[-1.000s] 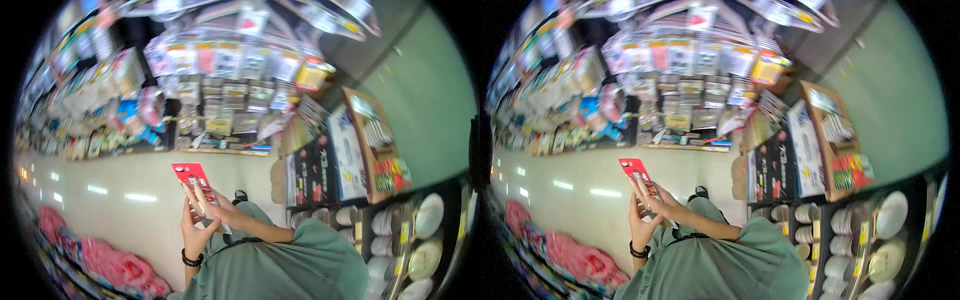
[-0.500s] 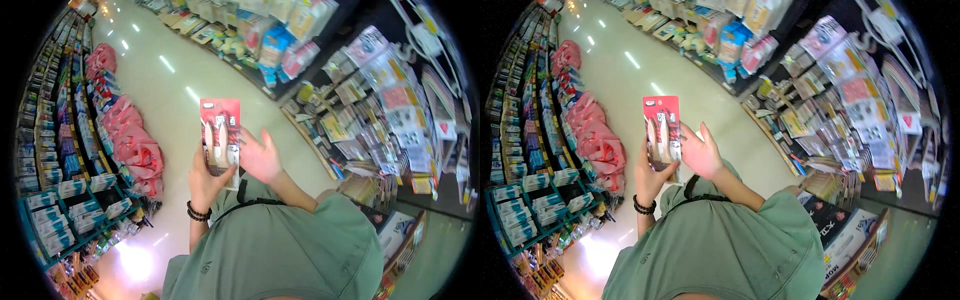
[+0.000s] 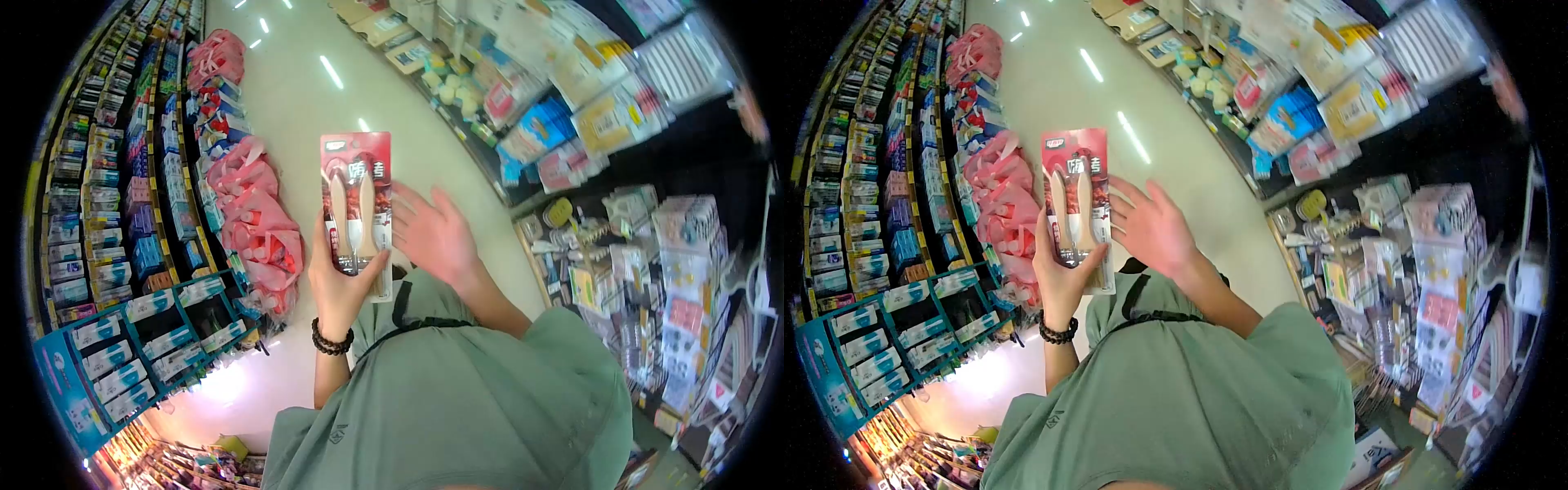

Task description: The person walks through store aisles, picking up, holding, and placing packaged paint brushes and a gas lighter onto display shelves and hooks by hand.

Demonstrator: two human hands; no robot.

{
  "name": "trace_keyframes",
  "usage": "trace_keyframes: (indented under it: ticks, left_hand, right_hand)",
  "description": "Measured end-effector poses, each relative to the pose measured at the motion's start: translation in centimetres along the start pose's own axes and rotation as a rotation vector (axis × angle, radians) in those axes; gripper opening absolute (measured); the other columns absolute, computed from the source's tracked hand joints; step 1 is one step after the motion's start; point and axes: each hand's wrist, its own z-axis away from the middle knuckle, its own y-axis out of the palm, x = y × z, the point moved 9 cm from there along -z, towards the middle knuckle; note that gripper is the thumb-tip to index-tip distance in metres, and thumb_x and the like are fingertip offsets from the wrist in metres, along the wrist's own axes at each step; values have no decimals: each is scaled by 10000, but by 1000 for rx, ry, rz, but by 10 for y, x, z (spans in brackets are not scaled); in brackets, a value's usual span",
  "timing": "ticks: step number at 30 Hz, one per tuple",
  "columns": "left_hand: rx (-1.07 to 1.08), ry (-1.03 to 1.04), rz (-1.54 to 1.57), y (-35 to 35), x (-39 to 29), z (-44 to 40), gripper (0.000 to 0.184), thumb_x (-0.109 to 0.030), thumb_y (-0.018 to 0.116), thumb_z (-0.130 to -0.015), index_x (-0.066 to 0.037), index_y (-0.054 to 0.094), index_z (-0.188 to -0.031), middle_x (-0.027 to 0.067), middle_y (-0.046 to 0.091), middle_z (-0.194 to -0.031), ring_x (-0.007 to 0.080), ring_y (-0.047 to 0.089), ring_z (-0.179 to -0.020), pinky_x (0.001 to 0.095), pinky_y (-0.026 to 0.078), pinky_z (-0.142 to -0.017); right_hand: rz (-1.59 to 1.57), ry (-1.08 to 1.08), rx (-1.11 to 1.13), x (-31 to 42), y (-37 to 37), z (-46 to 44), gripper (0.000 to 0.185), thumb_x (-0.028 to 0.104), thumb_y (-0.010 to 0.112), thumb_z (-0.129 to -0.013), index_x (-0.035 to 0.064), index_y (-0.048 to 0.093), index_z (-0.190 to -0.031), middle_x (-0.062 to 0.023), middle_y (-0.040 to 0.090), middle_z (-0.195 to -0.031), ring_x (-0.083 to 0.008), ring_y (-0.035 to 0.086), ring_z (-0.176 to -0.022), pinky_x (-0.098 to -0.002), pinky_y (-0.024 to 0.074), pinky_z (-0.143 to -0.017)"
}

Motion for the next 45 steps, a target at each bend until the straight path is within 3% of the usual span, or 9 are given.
trace_keyframes:
  ticks: [5, 10, 18, 22, 28, 33, 36, 40, 45]
  left_hand:
    - [-10, -96, 280, 13, 34, -70, 807, -75, 782, -809, 94, 326, -1453, 182, 524, -1354, 217, 551, -1180, 350, 459, -999]
    - [93, -317, 692, 61, 83, -152, 575, -9, 587, -956, 42, 350, -1477, 130, 611, -1263, 134, 597, -1074, 289, 481, -912]
    - [269, -358, 919, 105, 117, -362, 686, -36, 600, -947, 35, 242, -1528, 150, 573, -1319, 182, 578, -1150, 305, 486, -946]
    - [150, -175, 767, 87, 106, -461, 715, -29, 605, -936, 40, 218, -1533, 157, 533, -1347, 178, 550, -1177, 310, 466, -978]
    - [130, -148, 795, 73, 106, -567, 712, 5, 582, -940, 27, 198, -1539, 144, 567, -1278, 178, 561, -1153, 311, 462, -962]
    - [110, -291, 838, 90, 148, -631, 718, 17, 572, -951, 21, 171, -1547, 156, 556, -1304, 194, 550, -1182, 312, 456, -973]
    - [147, -245, 795, 107, 179, -690, 801, 52, 581, -935, 0, 88, -1563, 187, 486, -1391, 224, 513, -1255, 338, 457, -1016]
    - [173, -234, 772, 93, 198, -788, 855, 37, 590, -932, 14, 9, -1559, 200, 488, -1395, 217, 559, -1207, 310, 484, -974]
    - [57, -240, 713, 52, 227, -913, 834, 43, 586, -929, 6, 47, -1564, 180, 502, -1384, 207, 564, -1184, 305, 490, -951]
  right_hand:
    - [416, 110, -99, 8, -30, -59, 528, 362, 359, -1063, 35, 351, -1478, -102, 485, -1429, -191, 483, -1290, -382, 374, -1089]
    - [557, 157, -156, 30, -62, -134, 464, 160, 522, -1027, 42, 386, -1455, -54, 531, -1360, -160, 508, -1254, -348, 422, -1057]
    - [716, 286, -360, 154, -69, -316, 478, 229, 570, -1010, 56, 424, -1431, -41, 580, -1308, -154, 569, -1184, -347, 475, -999]
    - [836, 178, -211, 199, -35, -424, 442, 178, 570, -1003, 46, 451, -1408, -60, 582, -1309, -150, 575, -1162, -331, 472, -993]
    - [838, 76, -110, 228, -14, -528, 460, 166, 570, -1000, 22, 434, -1415, -71, 561, -1327, -137, 547, -1180, -328, 450, -1012]
    - [918, 166, -52, 248, -32, -615, 502, 172, 541, -1023, 22, 370, -1469, -57, 533, -1340, -120, 509, -1192, -293, 424, -1019]
    - [948, 226, 9, 271, -50, -683, 523, 196, 521, -1035, 24, 341, -1495, -61, 501, -1378, -128, 477, -1235, -303, 406, -1042]
    - [955, 277, 73, 292, -43, -792, 530, 207, 521, -1035, 24, 342, -1499, -56, 505, -1370, -122, 476, -1222, -302, 408, -1036]
    - [1014, 312, 190, 304, 3, -929, 522, 195, 520, -1032, 12, 347, -1490, -60, 516, -1338, -123, 478, -1199, -286, 409, -1020]
